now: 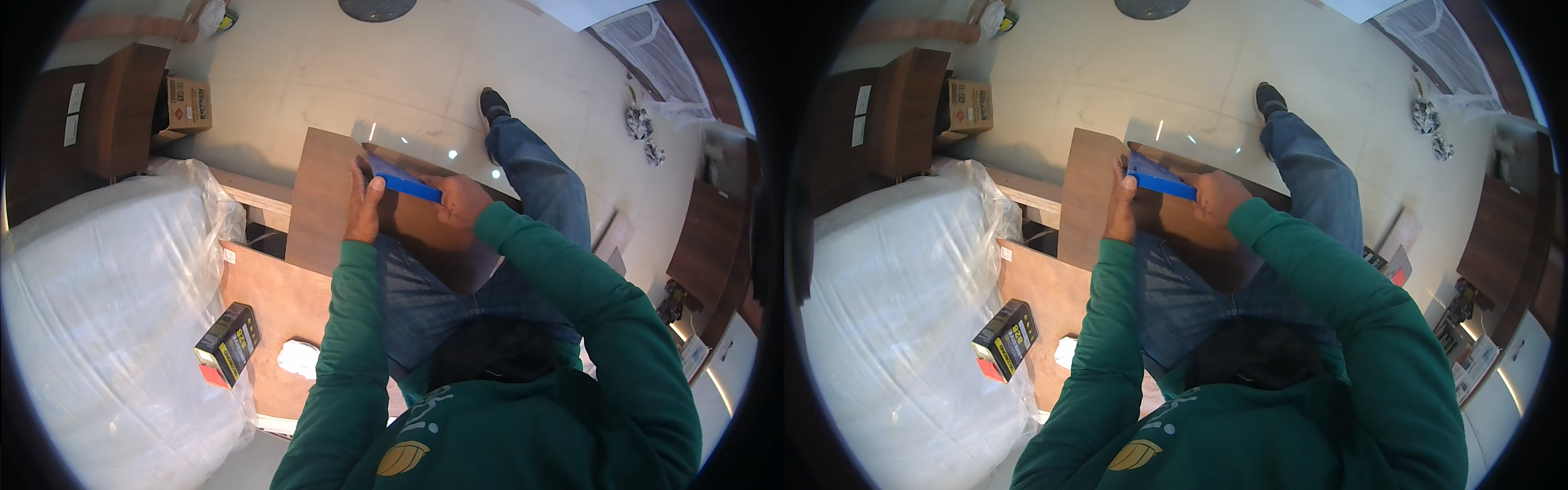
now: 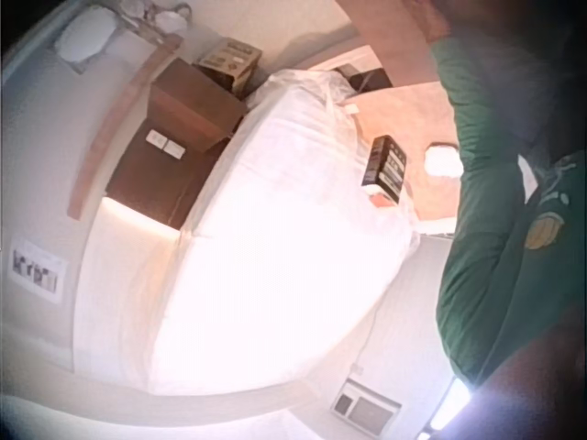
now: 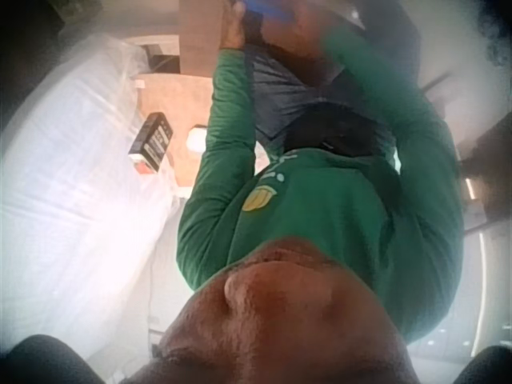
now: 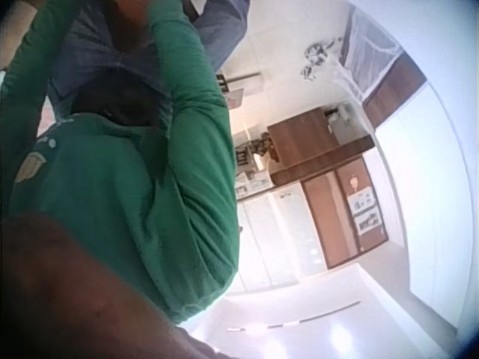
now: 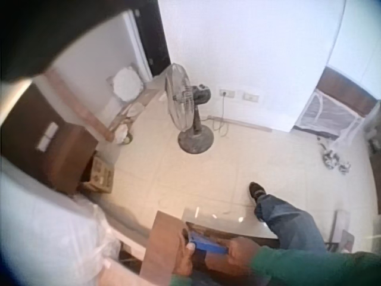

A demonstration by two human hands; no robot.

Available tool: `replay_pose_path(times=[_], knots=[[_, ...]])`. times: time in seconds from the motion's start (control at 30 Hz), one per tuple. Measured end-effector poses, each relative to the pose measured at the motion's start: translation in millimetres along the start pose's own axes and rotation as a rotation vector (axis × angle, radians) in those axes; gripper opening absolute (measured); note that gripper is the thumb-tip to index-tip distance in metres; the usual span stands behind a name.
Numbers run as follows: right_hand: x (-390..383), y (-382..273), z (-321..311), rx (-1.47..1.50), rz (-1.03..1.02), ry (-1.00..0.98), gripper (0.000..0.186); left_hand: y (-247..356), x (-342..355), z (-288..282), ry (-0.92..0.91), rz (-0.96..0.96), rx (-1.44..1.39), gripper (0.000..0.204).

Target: The person is cutting a wooden board using a utility knife and a triangular ruler. They measure and mark the board, then cut along the marked line. After cutting, they wipe the board with a cloth.

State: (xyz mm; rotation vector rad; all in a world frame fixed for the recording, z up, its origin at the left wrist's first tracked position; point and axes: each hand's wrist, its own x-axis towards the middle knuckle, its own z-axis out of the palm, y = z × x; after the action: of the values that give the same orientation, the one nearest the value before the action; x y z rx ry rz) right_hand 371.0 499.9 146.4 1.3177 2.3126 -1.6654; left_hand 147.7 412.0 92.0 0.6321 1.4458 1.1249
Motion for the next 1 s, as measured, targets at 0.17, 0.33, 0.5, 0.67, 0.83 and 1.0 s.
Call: replay_pose_path(times=[0.17,0.33,0.5,0.67,0.83,1.0], knots=[[12,11,7,-0.042,0.009,-0.015,0.060,5,0,3,0.042,-0.091,-0.053,0.115],[19,13,11,-0.046,0.020,0.032,0.059,1,-6,10,0.004,-0.045,0.046,0.110],[5,11,14,-0.044,-0.085,0.212,0.064,2,-5,5,-0.006,-0.082,0.080,0.107],[-38,8,-3,-0.217,0.039,0.115,0.066,-1,-9,4,0.063,-0.117,-0.026,0.107],[-42,19,1,-0.161,-0.007,0.129,0.066,-3,-12,6,0.153,-0.147,-0.283,0.118],[-31,16,14,-0.078,-0.013,0.139,0.066,17,-32,19,-0.077,0.104,0.075,0.138]])
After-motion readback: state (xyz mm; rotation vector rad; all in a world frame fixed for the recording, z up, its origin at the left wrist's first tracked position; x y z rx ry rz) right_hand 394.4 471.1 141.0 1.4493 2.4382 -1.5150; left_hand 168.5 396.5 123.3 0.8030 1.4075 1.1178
